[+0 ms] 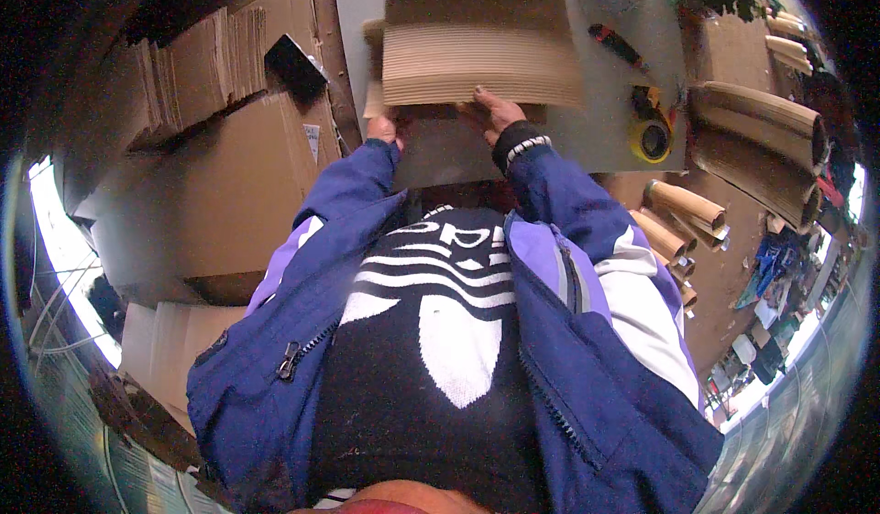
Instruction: The person rolls flat corrugated cardboard sheets into cylindrical tubes and secures the seams with clear packing tape using a handheld dispenser. They repeat this process multiple times, placing finished tubes upright on the table. The person also handles a potted plant briefly, setting it aside before resuming tube assembly.
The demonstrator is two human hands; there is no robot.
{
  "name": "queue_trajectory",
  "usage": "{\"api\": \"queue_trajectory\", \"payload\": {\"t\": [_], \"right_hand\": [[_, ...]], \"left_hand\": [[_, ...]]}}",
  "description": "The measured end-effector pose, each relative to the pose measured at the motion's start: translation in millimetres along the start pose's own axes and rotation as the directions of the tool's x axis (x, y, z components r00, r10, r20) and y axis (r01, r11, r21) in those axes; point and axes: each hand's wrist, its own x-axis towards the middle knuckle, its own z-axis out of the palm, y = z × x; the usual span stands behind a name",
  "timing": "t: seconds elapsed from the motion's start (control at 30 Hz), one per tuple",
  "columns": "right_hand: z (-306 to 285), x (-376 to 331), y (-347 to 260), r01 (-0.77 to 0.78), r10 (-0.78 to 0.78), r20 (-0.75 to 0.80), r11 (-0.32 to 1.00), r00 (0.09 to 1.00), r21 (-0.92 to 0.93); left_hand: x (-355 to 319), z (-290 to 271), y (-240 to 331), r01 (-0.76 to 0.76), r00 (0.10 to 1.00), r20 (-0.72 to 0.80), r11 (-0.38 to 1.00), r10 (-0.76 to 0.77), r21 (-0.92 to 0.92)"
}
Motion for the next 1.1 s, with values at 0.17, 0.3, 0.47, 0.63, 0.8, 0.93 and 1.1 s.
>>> {"api": "queue_trajectory", "payload": {"t": [0.17,0.3,0.47,0.63,0.8,0.93,1.1], "right_hand": [[9,19,23,-0.102,0.098,-0.048,0.991,0.994,-0.091],[6,30,29,-0.042,0.045,0.028,0.992,0.999,-0.117],[15,18,17,0.023,-0.023,0.002,0.986,1.000,-0.163],[25,-4,6,0.018,-0.015,-0.079,0.999,0.997,0.035],[21,-4,15,-0.007,0.014,-0.057,0.993,0.998,0.118],[16,-1,15,-0.061,0.065,-0.116,0.997,0.991,0.043],[18,-8,12,-0.051,0.043,-0.140,0.997,0.989,-0.055]], "left_hand": [[-27,4,-16,0.070,0.995,0.066,0.992,-0.077,0.103],[-39,7,-2,0.171,0.971,0.181,0.984,-0.159,-0.054],[-37,21,6,0.139,0.990,0.022,0.977,-0.137,-0.161],[-15,15,-6,0.135,0.990,0.080,0.946,-0.116,-0.295],[-4,17,-8,-0.059,0.990,0.138,0.983,0.035,0.174],[-22,28,3,0.186,0.979,0.114,0.968,-0.168,-0.169],[-33,39,14,0.309,0.946,0.175,0.923,-0.273,-0.230]]}}
